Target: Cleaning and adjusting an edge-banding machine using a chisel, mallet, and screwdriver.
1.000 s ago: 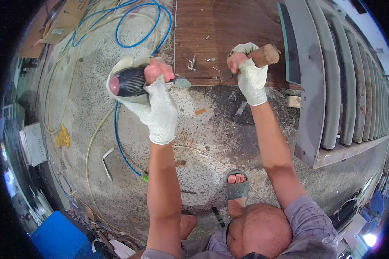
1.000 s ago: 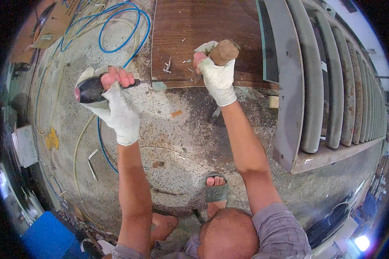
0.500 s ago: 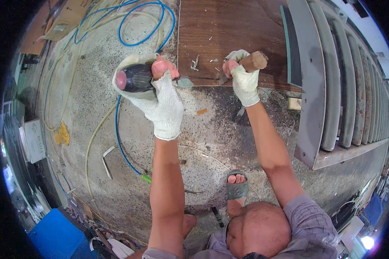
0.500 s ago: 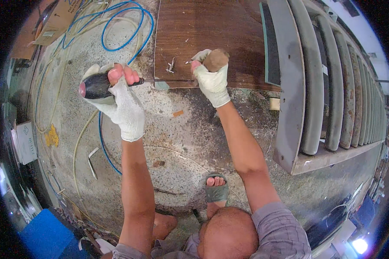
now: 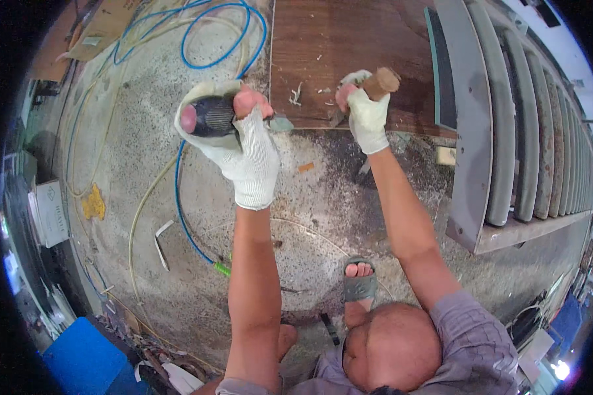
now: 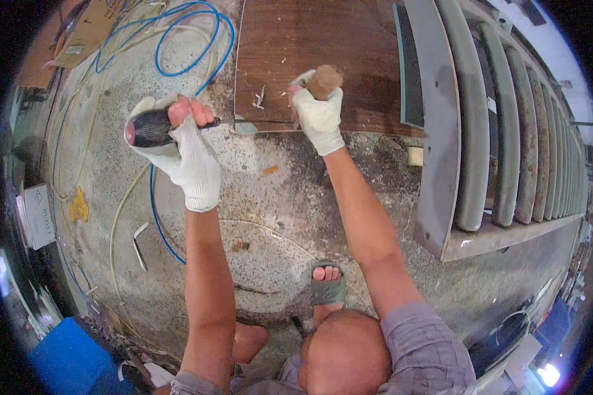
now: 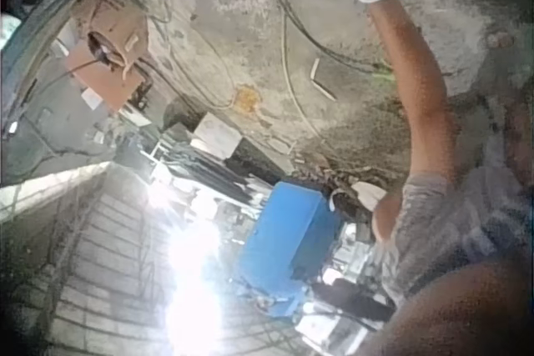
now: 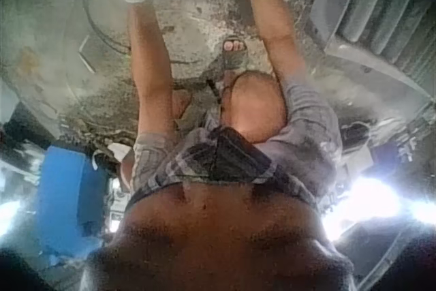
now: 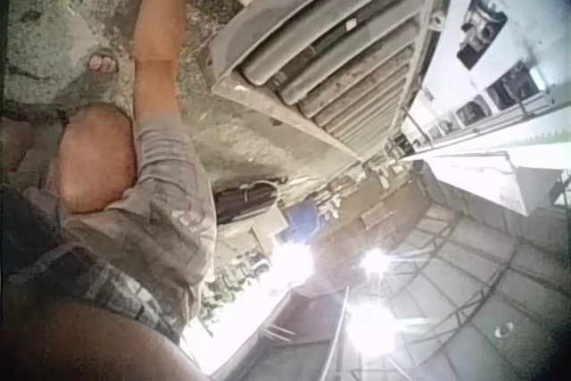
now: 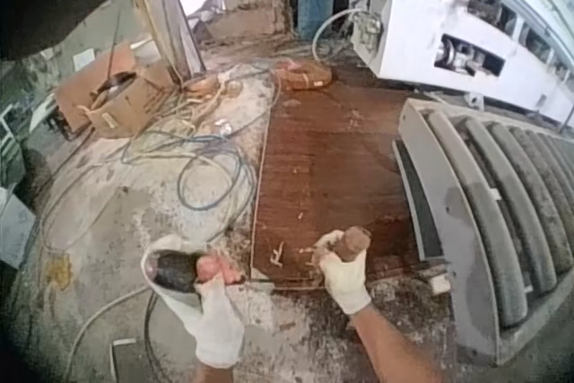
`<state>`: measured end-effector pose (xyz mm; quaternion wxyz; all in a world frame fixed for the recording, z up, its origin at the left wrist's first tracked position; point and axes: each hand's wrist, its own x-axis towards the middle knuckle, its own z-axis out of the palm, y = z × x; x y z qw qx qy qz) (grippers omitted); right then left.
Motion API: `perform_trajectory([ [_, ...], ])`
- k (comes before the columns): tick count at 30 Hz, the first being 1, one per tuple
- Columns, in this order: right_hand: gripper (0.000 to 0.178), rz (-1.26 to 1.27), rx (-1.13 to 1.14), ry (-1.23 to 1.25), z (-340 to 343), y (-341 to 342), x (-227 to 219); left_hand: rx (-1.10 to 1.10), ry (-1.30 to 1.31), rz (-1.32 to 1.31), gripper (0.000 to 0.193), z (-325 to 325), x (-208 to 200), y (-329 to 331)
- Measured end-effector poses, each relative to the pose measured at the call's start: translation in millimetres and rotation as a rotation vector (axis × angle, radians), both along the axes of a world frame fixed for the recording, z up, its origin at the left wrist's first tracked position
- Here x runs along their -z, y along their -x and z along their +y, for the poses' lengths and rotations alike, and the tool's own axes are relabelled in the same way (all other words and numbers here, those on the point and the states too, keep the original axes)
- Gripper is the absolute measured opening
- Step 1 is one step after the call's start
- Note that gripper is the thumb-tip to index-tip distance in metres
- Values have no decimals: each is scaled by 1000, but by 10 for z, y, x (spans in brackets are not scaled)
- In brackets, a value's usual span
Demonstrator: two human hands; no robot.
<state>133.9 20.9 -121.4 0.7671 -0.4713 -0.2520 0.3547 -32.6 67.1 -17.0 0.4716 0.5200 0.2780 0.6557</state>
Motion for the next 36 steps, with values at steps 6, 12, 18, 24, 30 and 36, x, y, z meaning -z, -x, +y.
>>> perform_trajectory([
  [6, 12, -32, 64, -289, -75, -72, -408, -28, 90, -103, 37, -15, 14, 46],
  [12, 11, -148, -18, 97, -46, 121, 20, -111, -13, 66, 38, -19, 43, 47],
  [18, 9, -11, -12, -30, -84, 7, 108, -60, 71, -69, 39, -106, 32, 119],
  [24, 16, 44, 59, -295, -175, -191, -306, -57, 82, -128, 31, 70, 260, 440],
  [30, 11, -316, -1, -56, -120, 31, -283, -16, 116, -189, 29, 101, 372, 609],
  [36, 6, -93, -16, 6, -50, 24, -1, -32, 121, -122, 33, 21, 272, 534],
])
